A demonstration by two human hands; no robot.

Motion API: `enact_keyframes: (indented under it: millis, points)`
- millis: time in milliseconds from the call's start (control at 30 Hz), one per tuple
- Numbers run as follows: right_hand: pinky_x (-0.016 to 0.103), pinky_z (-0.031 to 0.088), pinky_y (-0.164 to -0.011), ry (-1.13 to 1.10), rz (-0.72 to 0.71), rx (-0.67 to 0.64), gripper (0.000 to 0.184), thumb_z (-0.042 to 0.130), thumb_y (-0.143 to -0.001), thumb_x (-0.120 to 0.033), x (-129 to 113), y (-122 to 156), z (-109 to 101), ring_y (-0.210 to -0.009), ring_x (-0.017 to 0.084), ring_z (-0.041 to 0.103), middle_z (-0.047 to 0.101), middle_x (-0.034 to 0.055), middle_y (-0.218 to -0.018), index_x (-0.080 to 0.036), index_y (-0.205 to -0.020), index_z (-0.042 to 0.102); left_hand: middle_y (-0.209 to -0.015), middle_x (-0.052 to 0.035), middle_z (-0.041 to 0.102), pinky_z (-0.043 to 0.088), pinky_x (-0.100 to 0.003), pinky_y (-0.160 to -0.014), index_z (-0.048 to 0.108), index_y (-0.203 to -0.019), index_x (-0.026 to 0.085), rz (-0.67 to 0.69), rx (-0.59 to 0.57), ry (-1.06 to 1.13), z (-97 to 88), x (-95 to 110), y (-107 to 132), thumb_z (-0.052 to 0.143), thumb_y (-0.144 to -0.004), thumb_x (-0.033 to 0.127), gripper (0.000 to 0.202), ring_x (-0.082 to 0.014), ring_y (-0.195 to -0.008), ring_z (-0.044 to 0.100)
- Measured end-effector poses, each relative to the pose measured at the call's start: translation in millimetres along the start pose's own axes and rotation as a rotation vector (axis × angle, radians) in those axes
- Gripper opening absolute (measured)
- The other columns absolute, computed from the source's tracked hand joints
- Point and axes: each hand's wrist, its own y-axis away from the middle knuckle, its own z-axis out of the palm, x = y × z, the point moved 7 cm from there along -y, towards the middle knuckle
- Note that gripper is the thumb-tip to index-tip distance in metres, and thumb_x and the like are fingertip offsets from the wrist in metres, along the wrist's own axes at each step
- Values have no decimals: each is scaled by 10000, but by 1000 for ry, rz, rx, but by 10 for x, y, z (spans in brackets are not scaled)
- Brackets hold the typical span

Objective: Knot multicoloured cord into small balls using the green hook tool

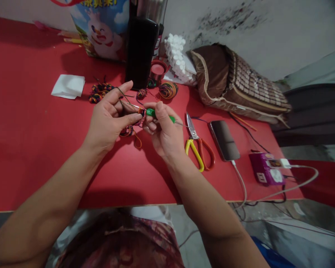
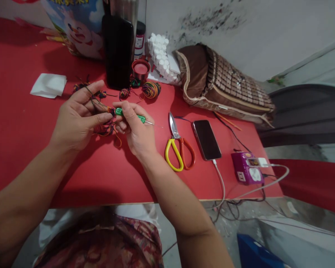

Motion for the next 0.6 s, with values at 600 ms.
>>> enact_keyframes:
  millis: [600]
  points:
    - [451,595,-1000,519,-577,12,242,708,-1046,-517,-299,301,53,-1014,242,712,783,51,-1050,-328,-1115,842,-735,68,716,562,-313,-687,797,-1157,284,-136,-45,166,40,-137,3,999,-608,97,614,-145,-687,681]
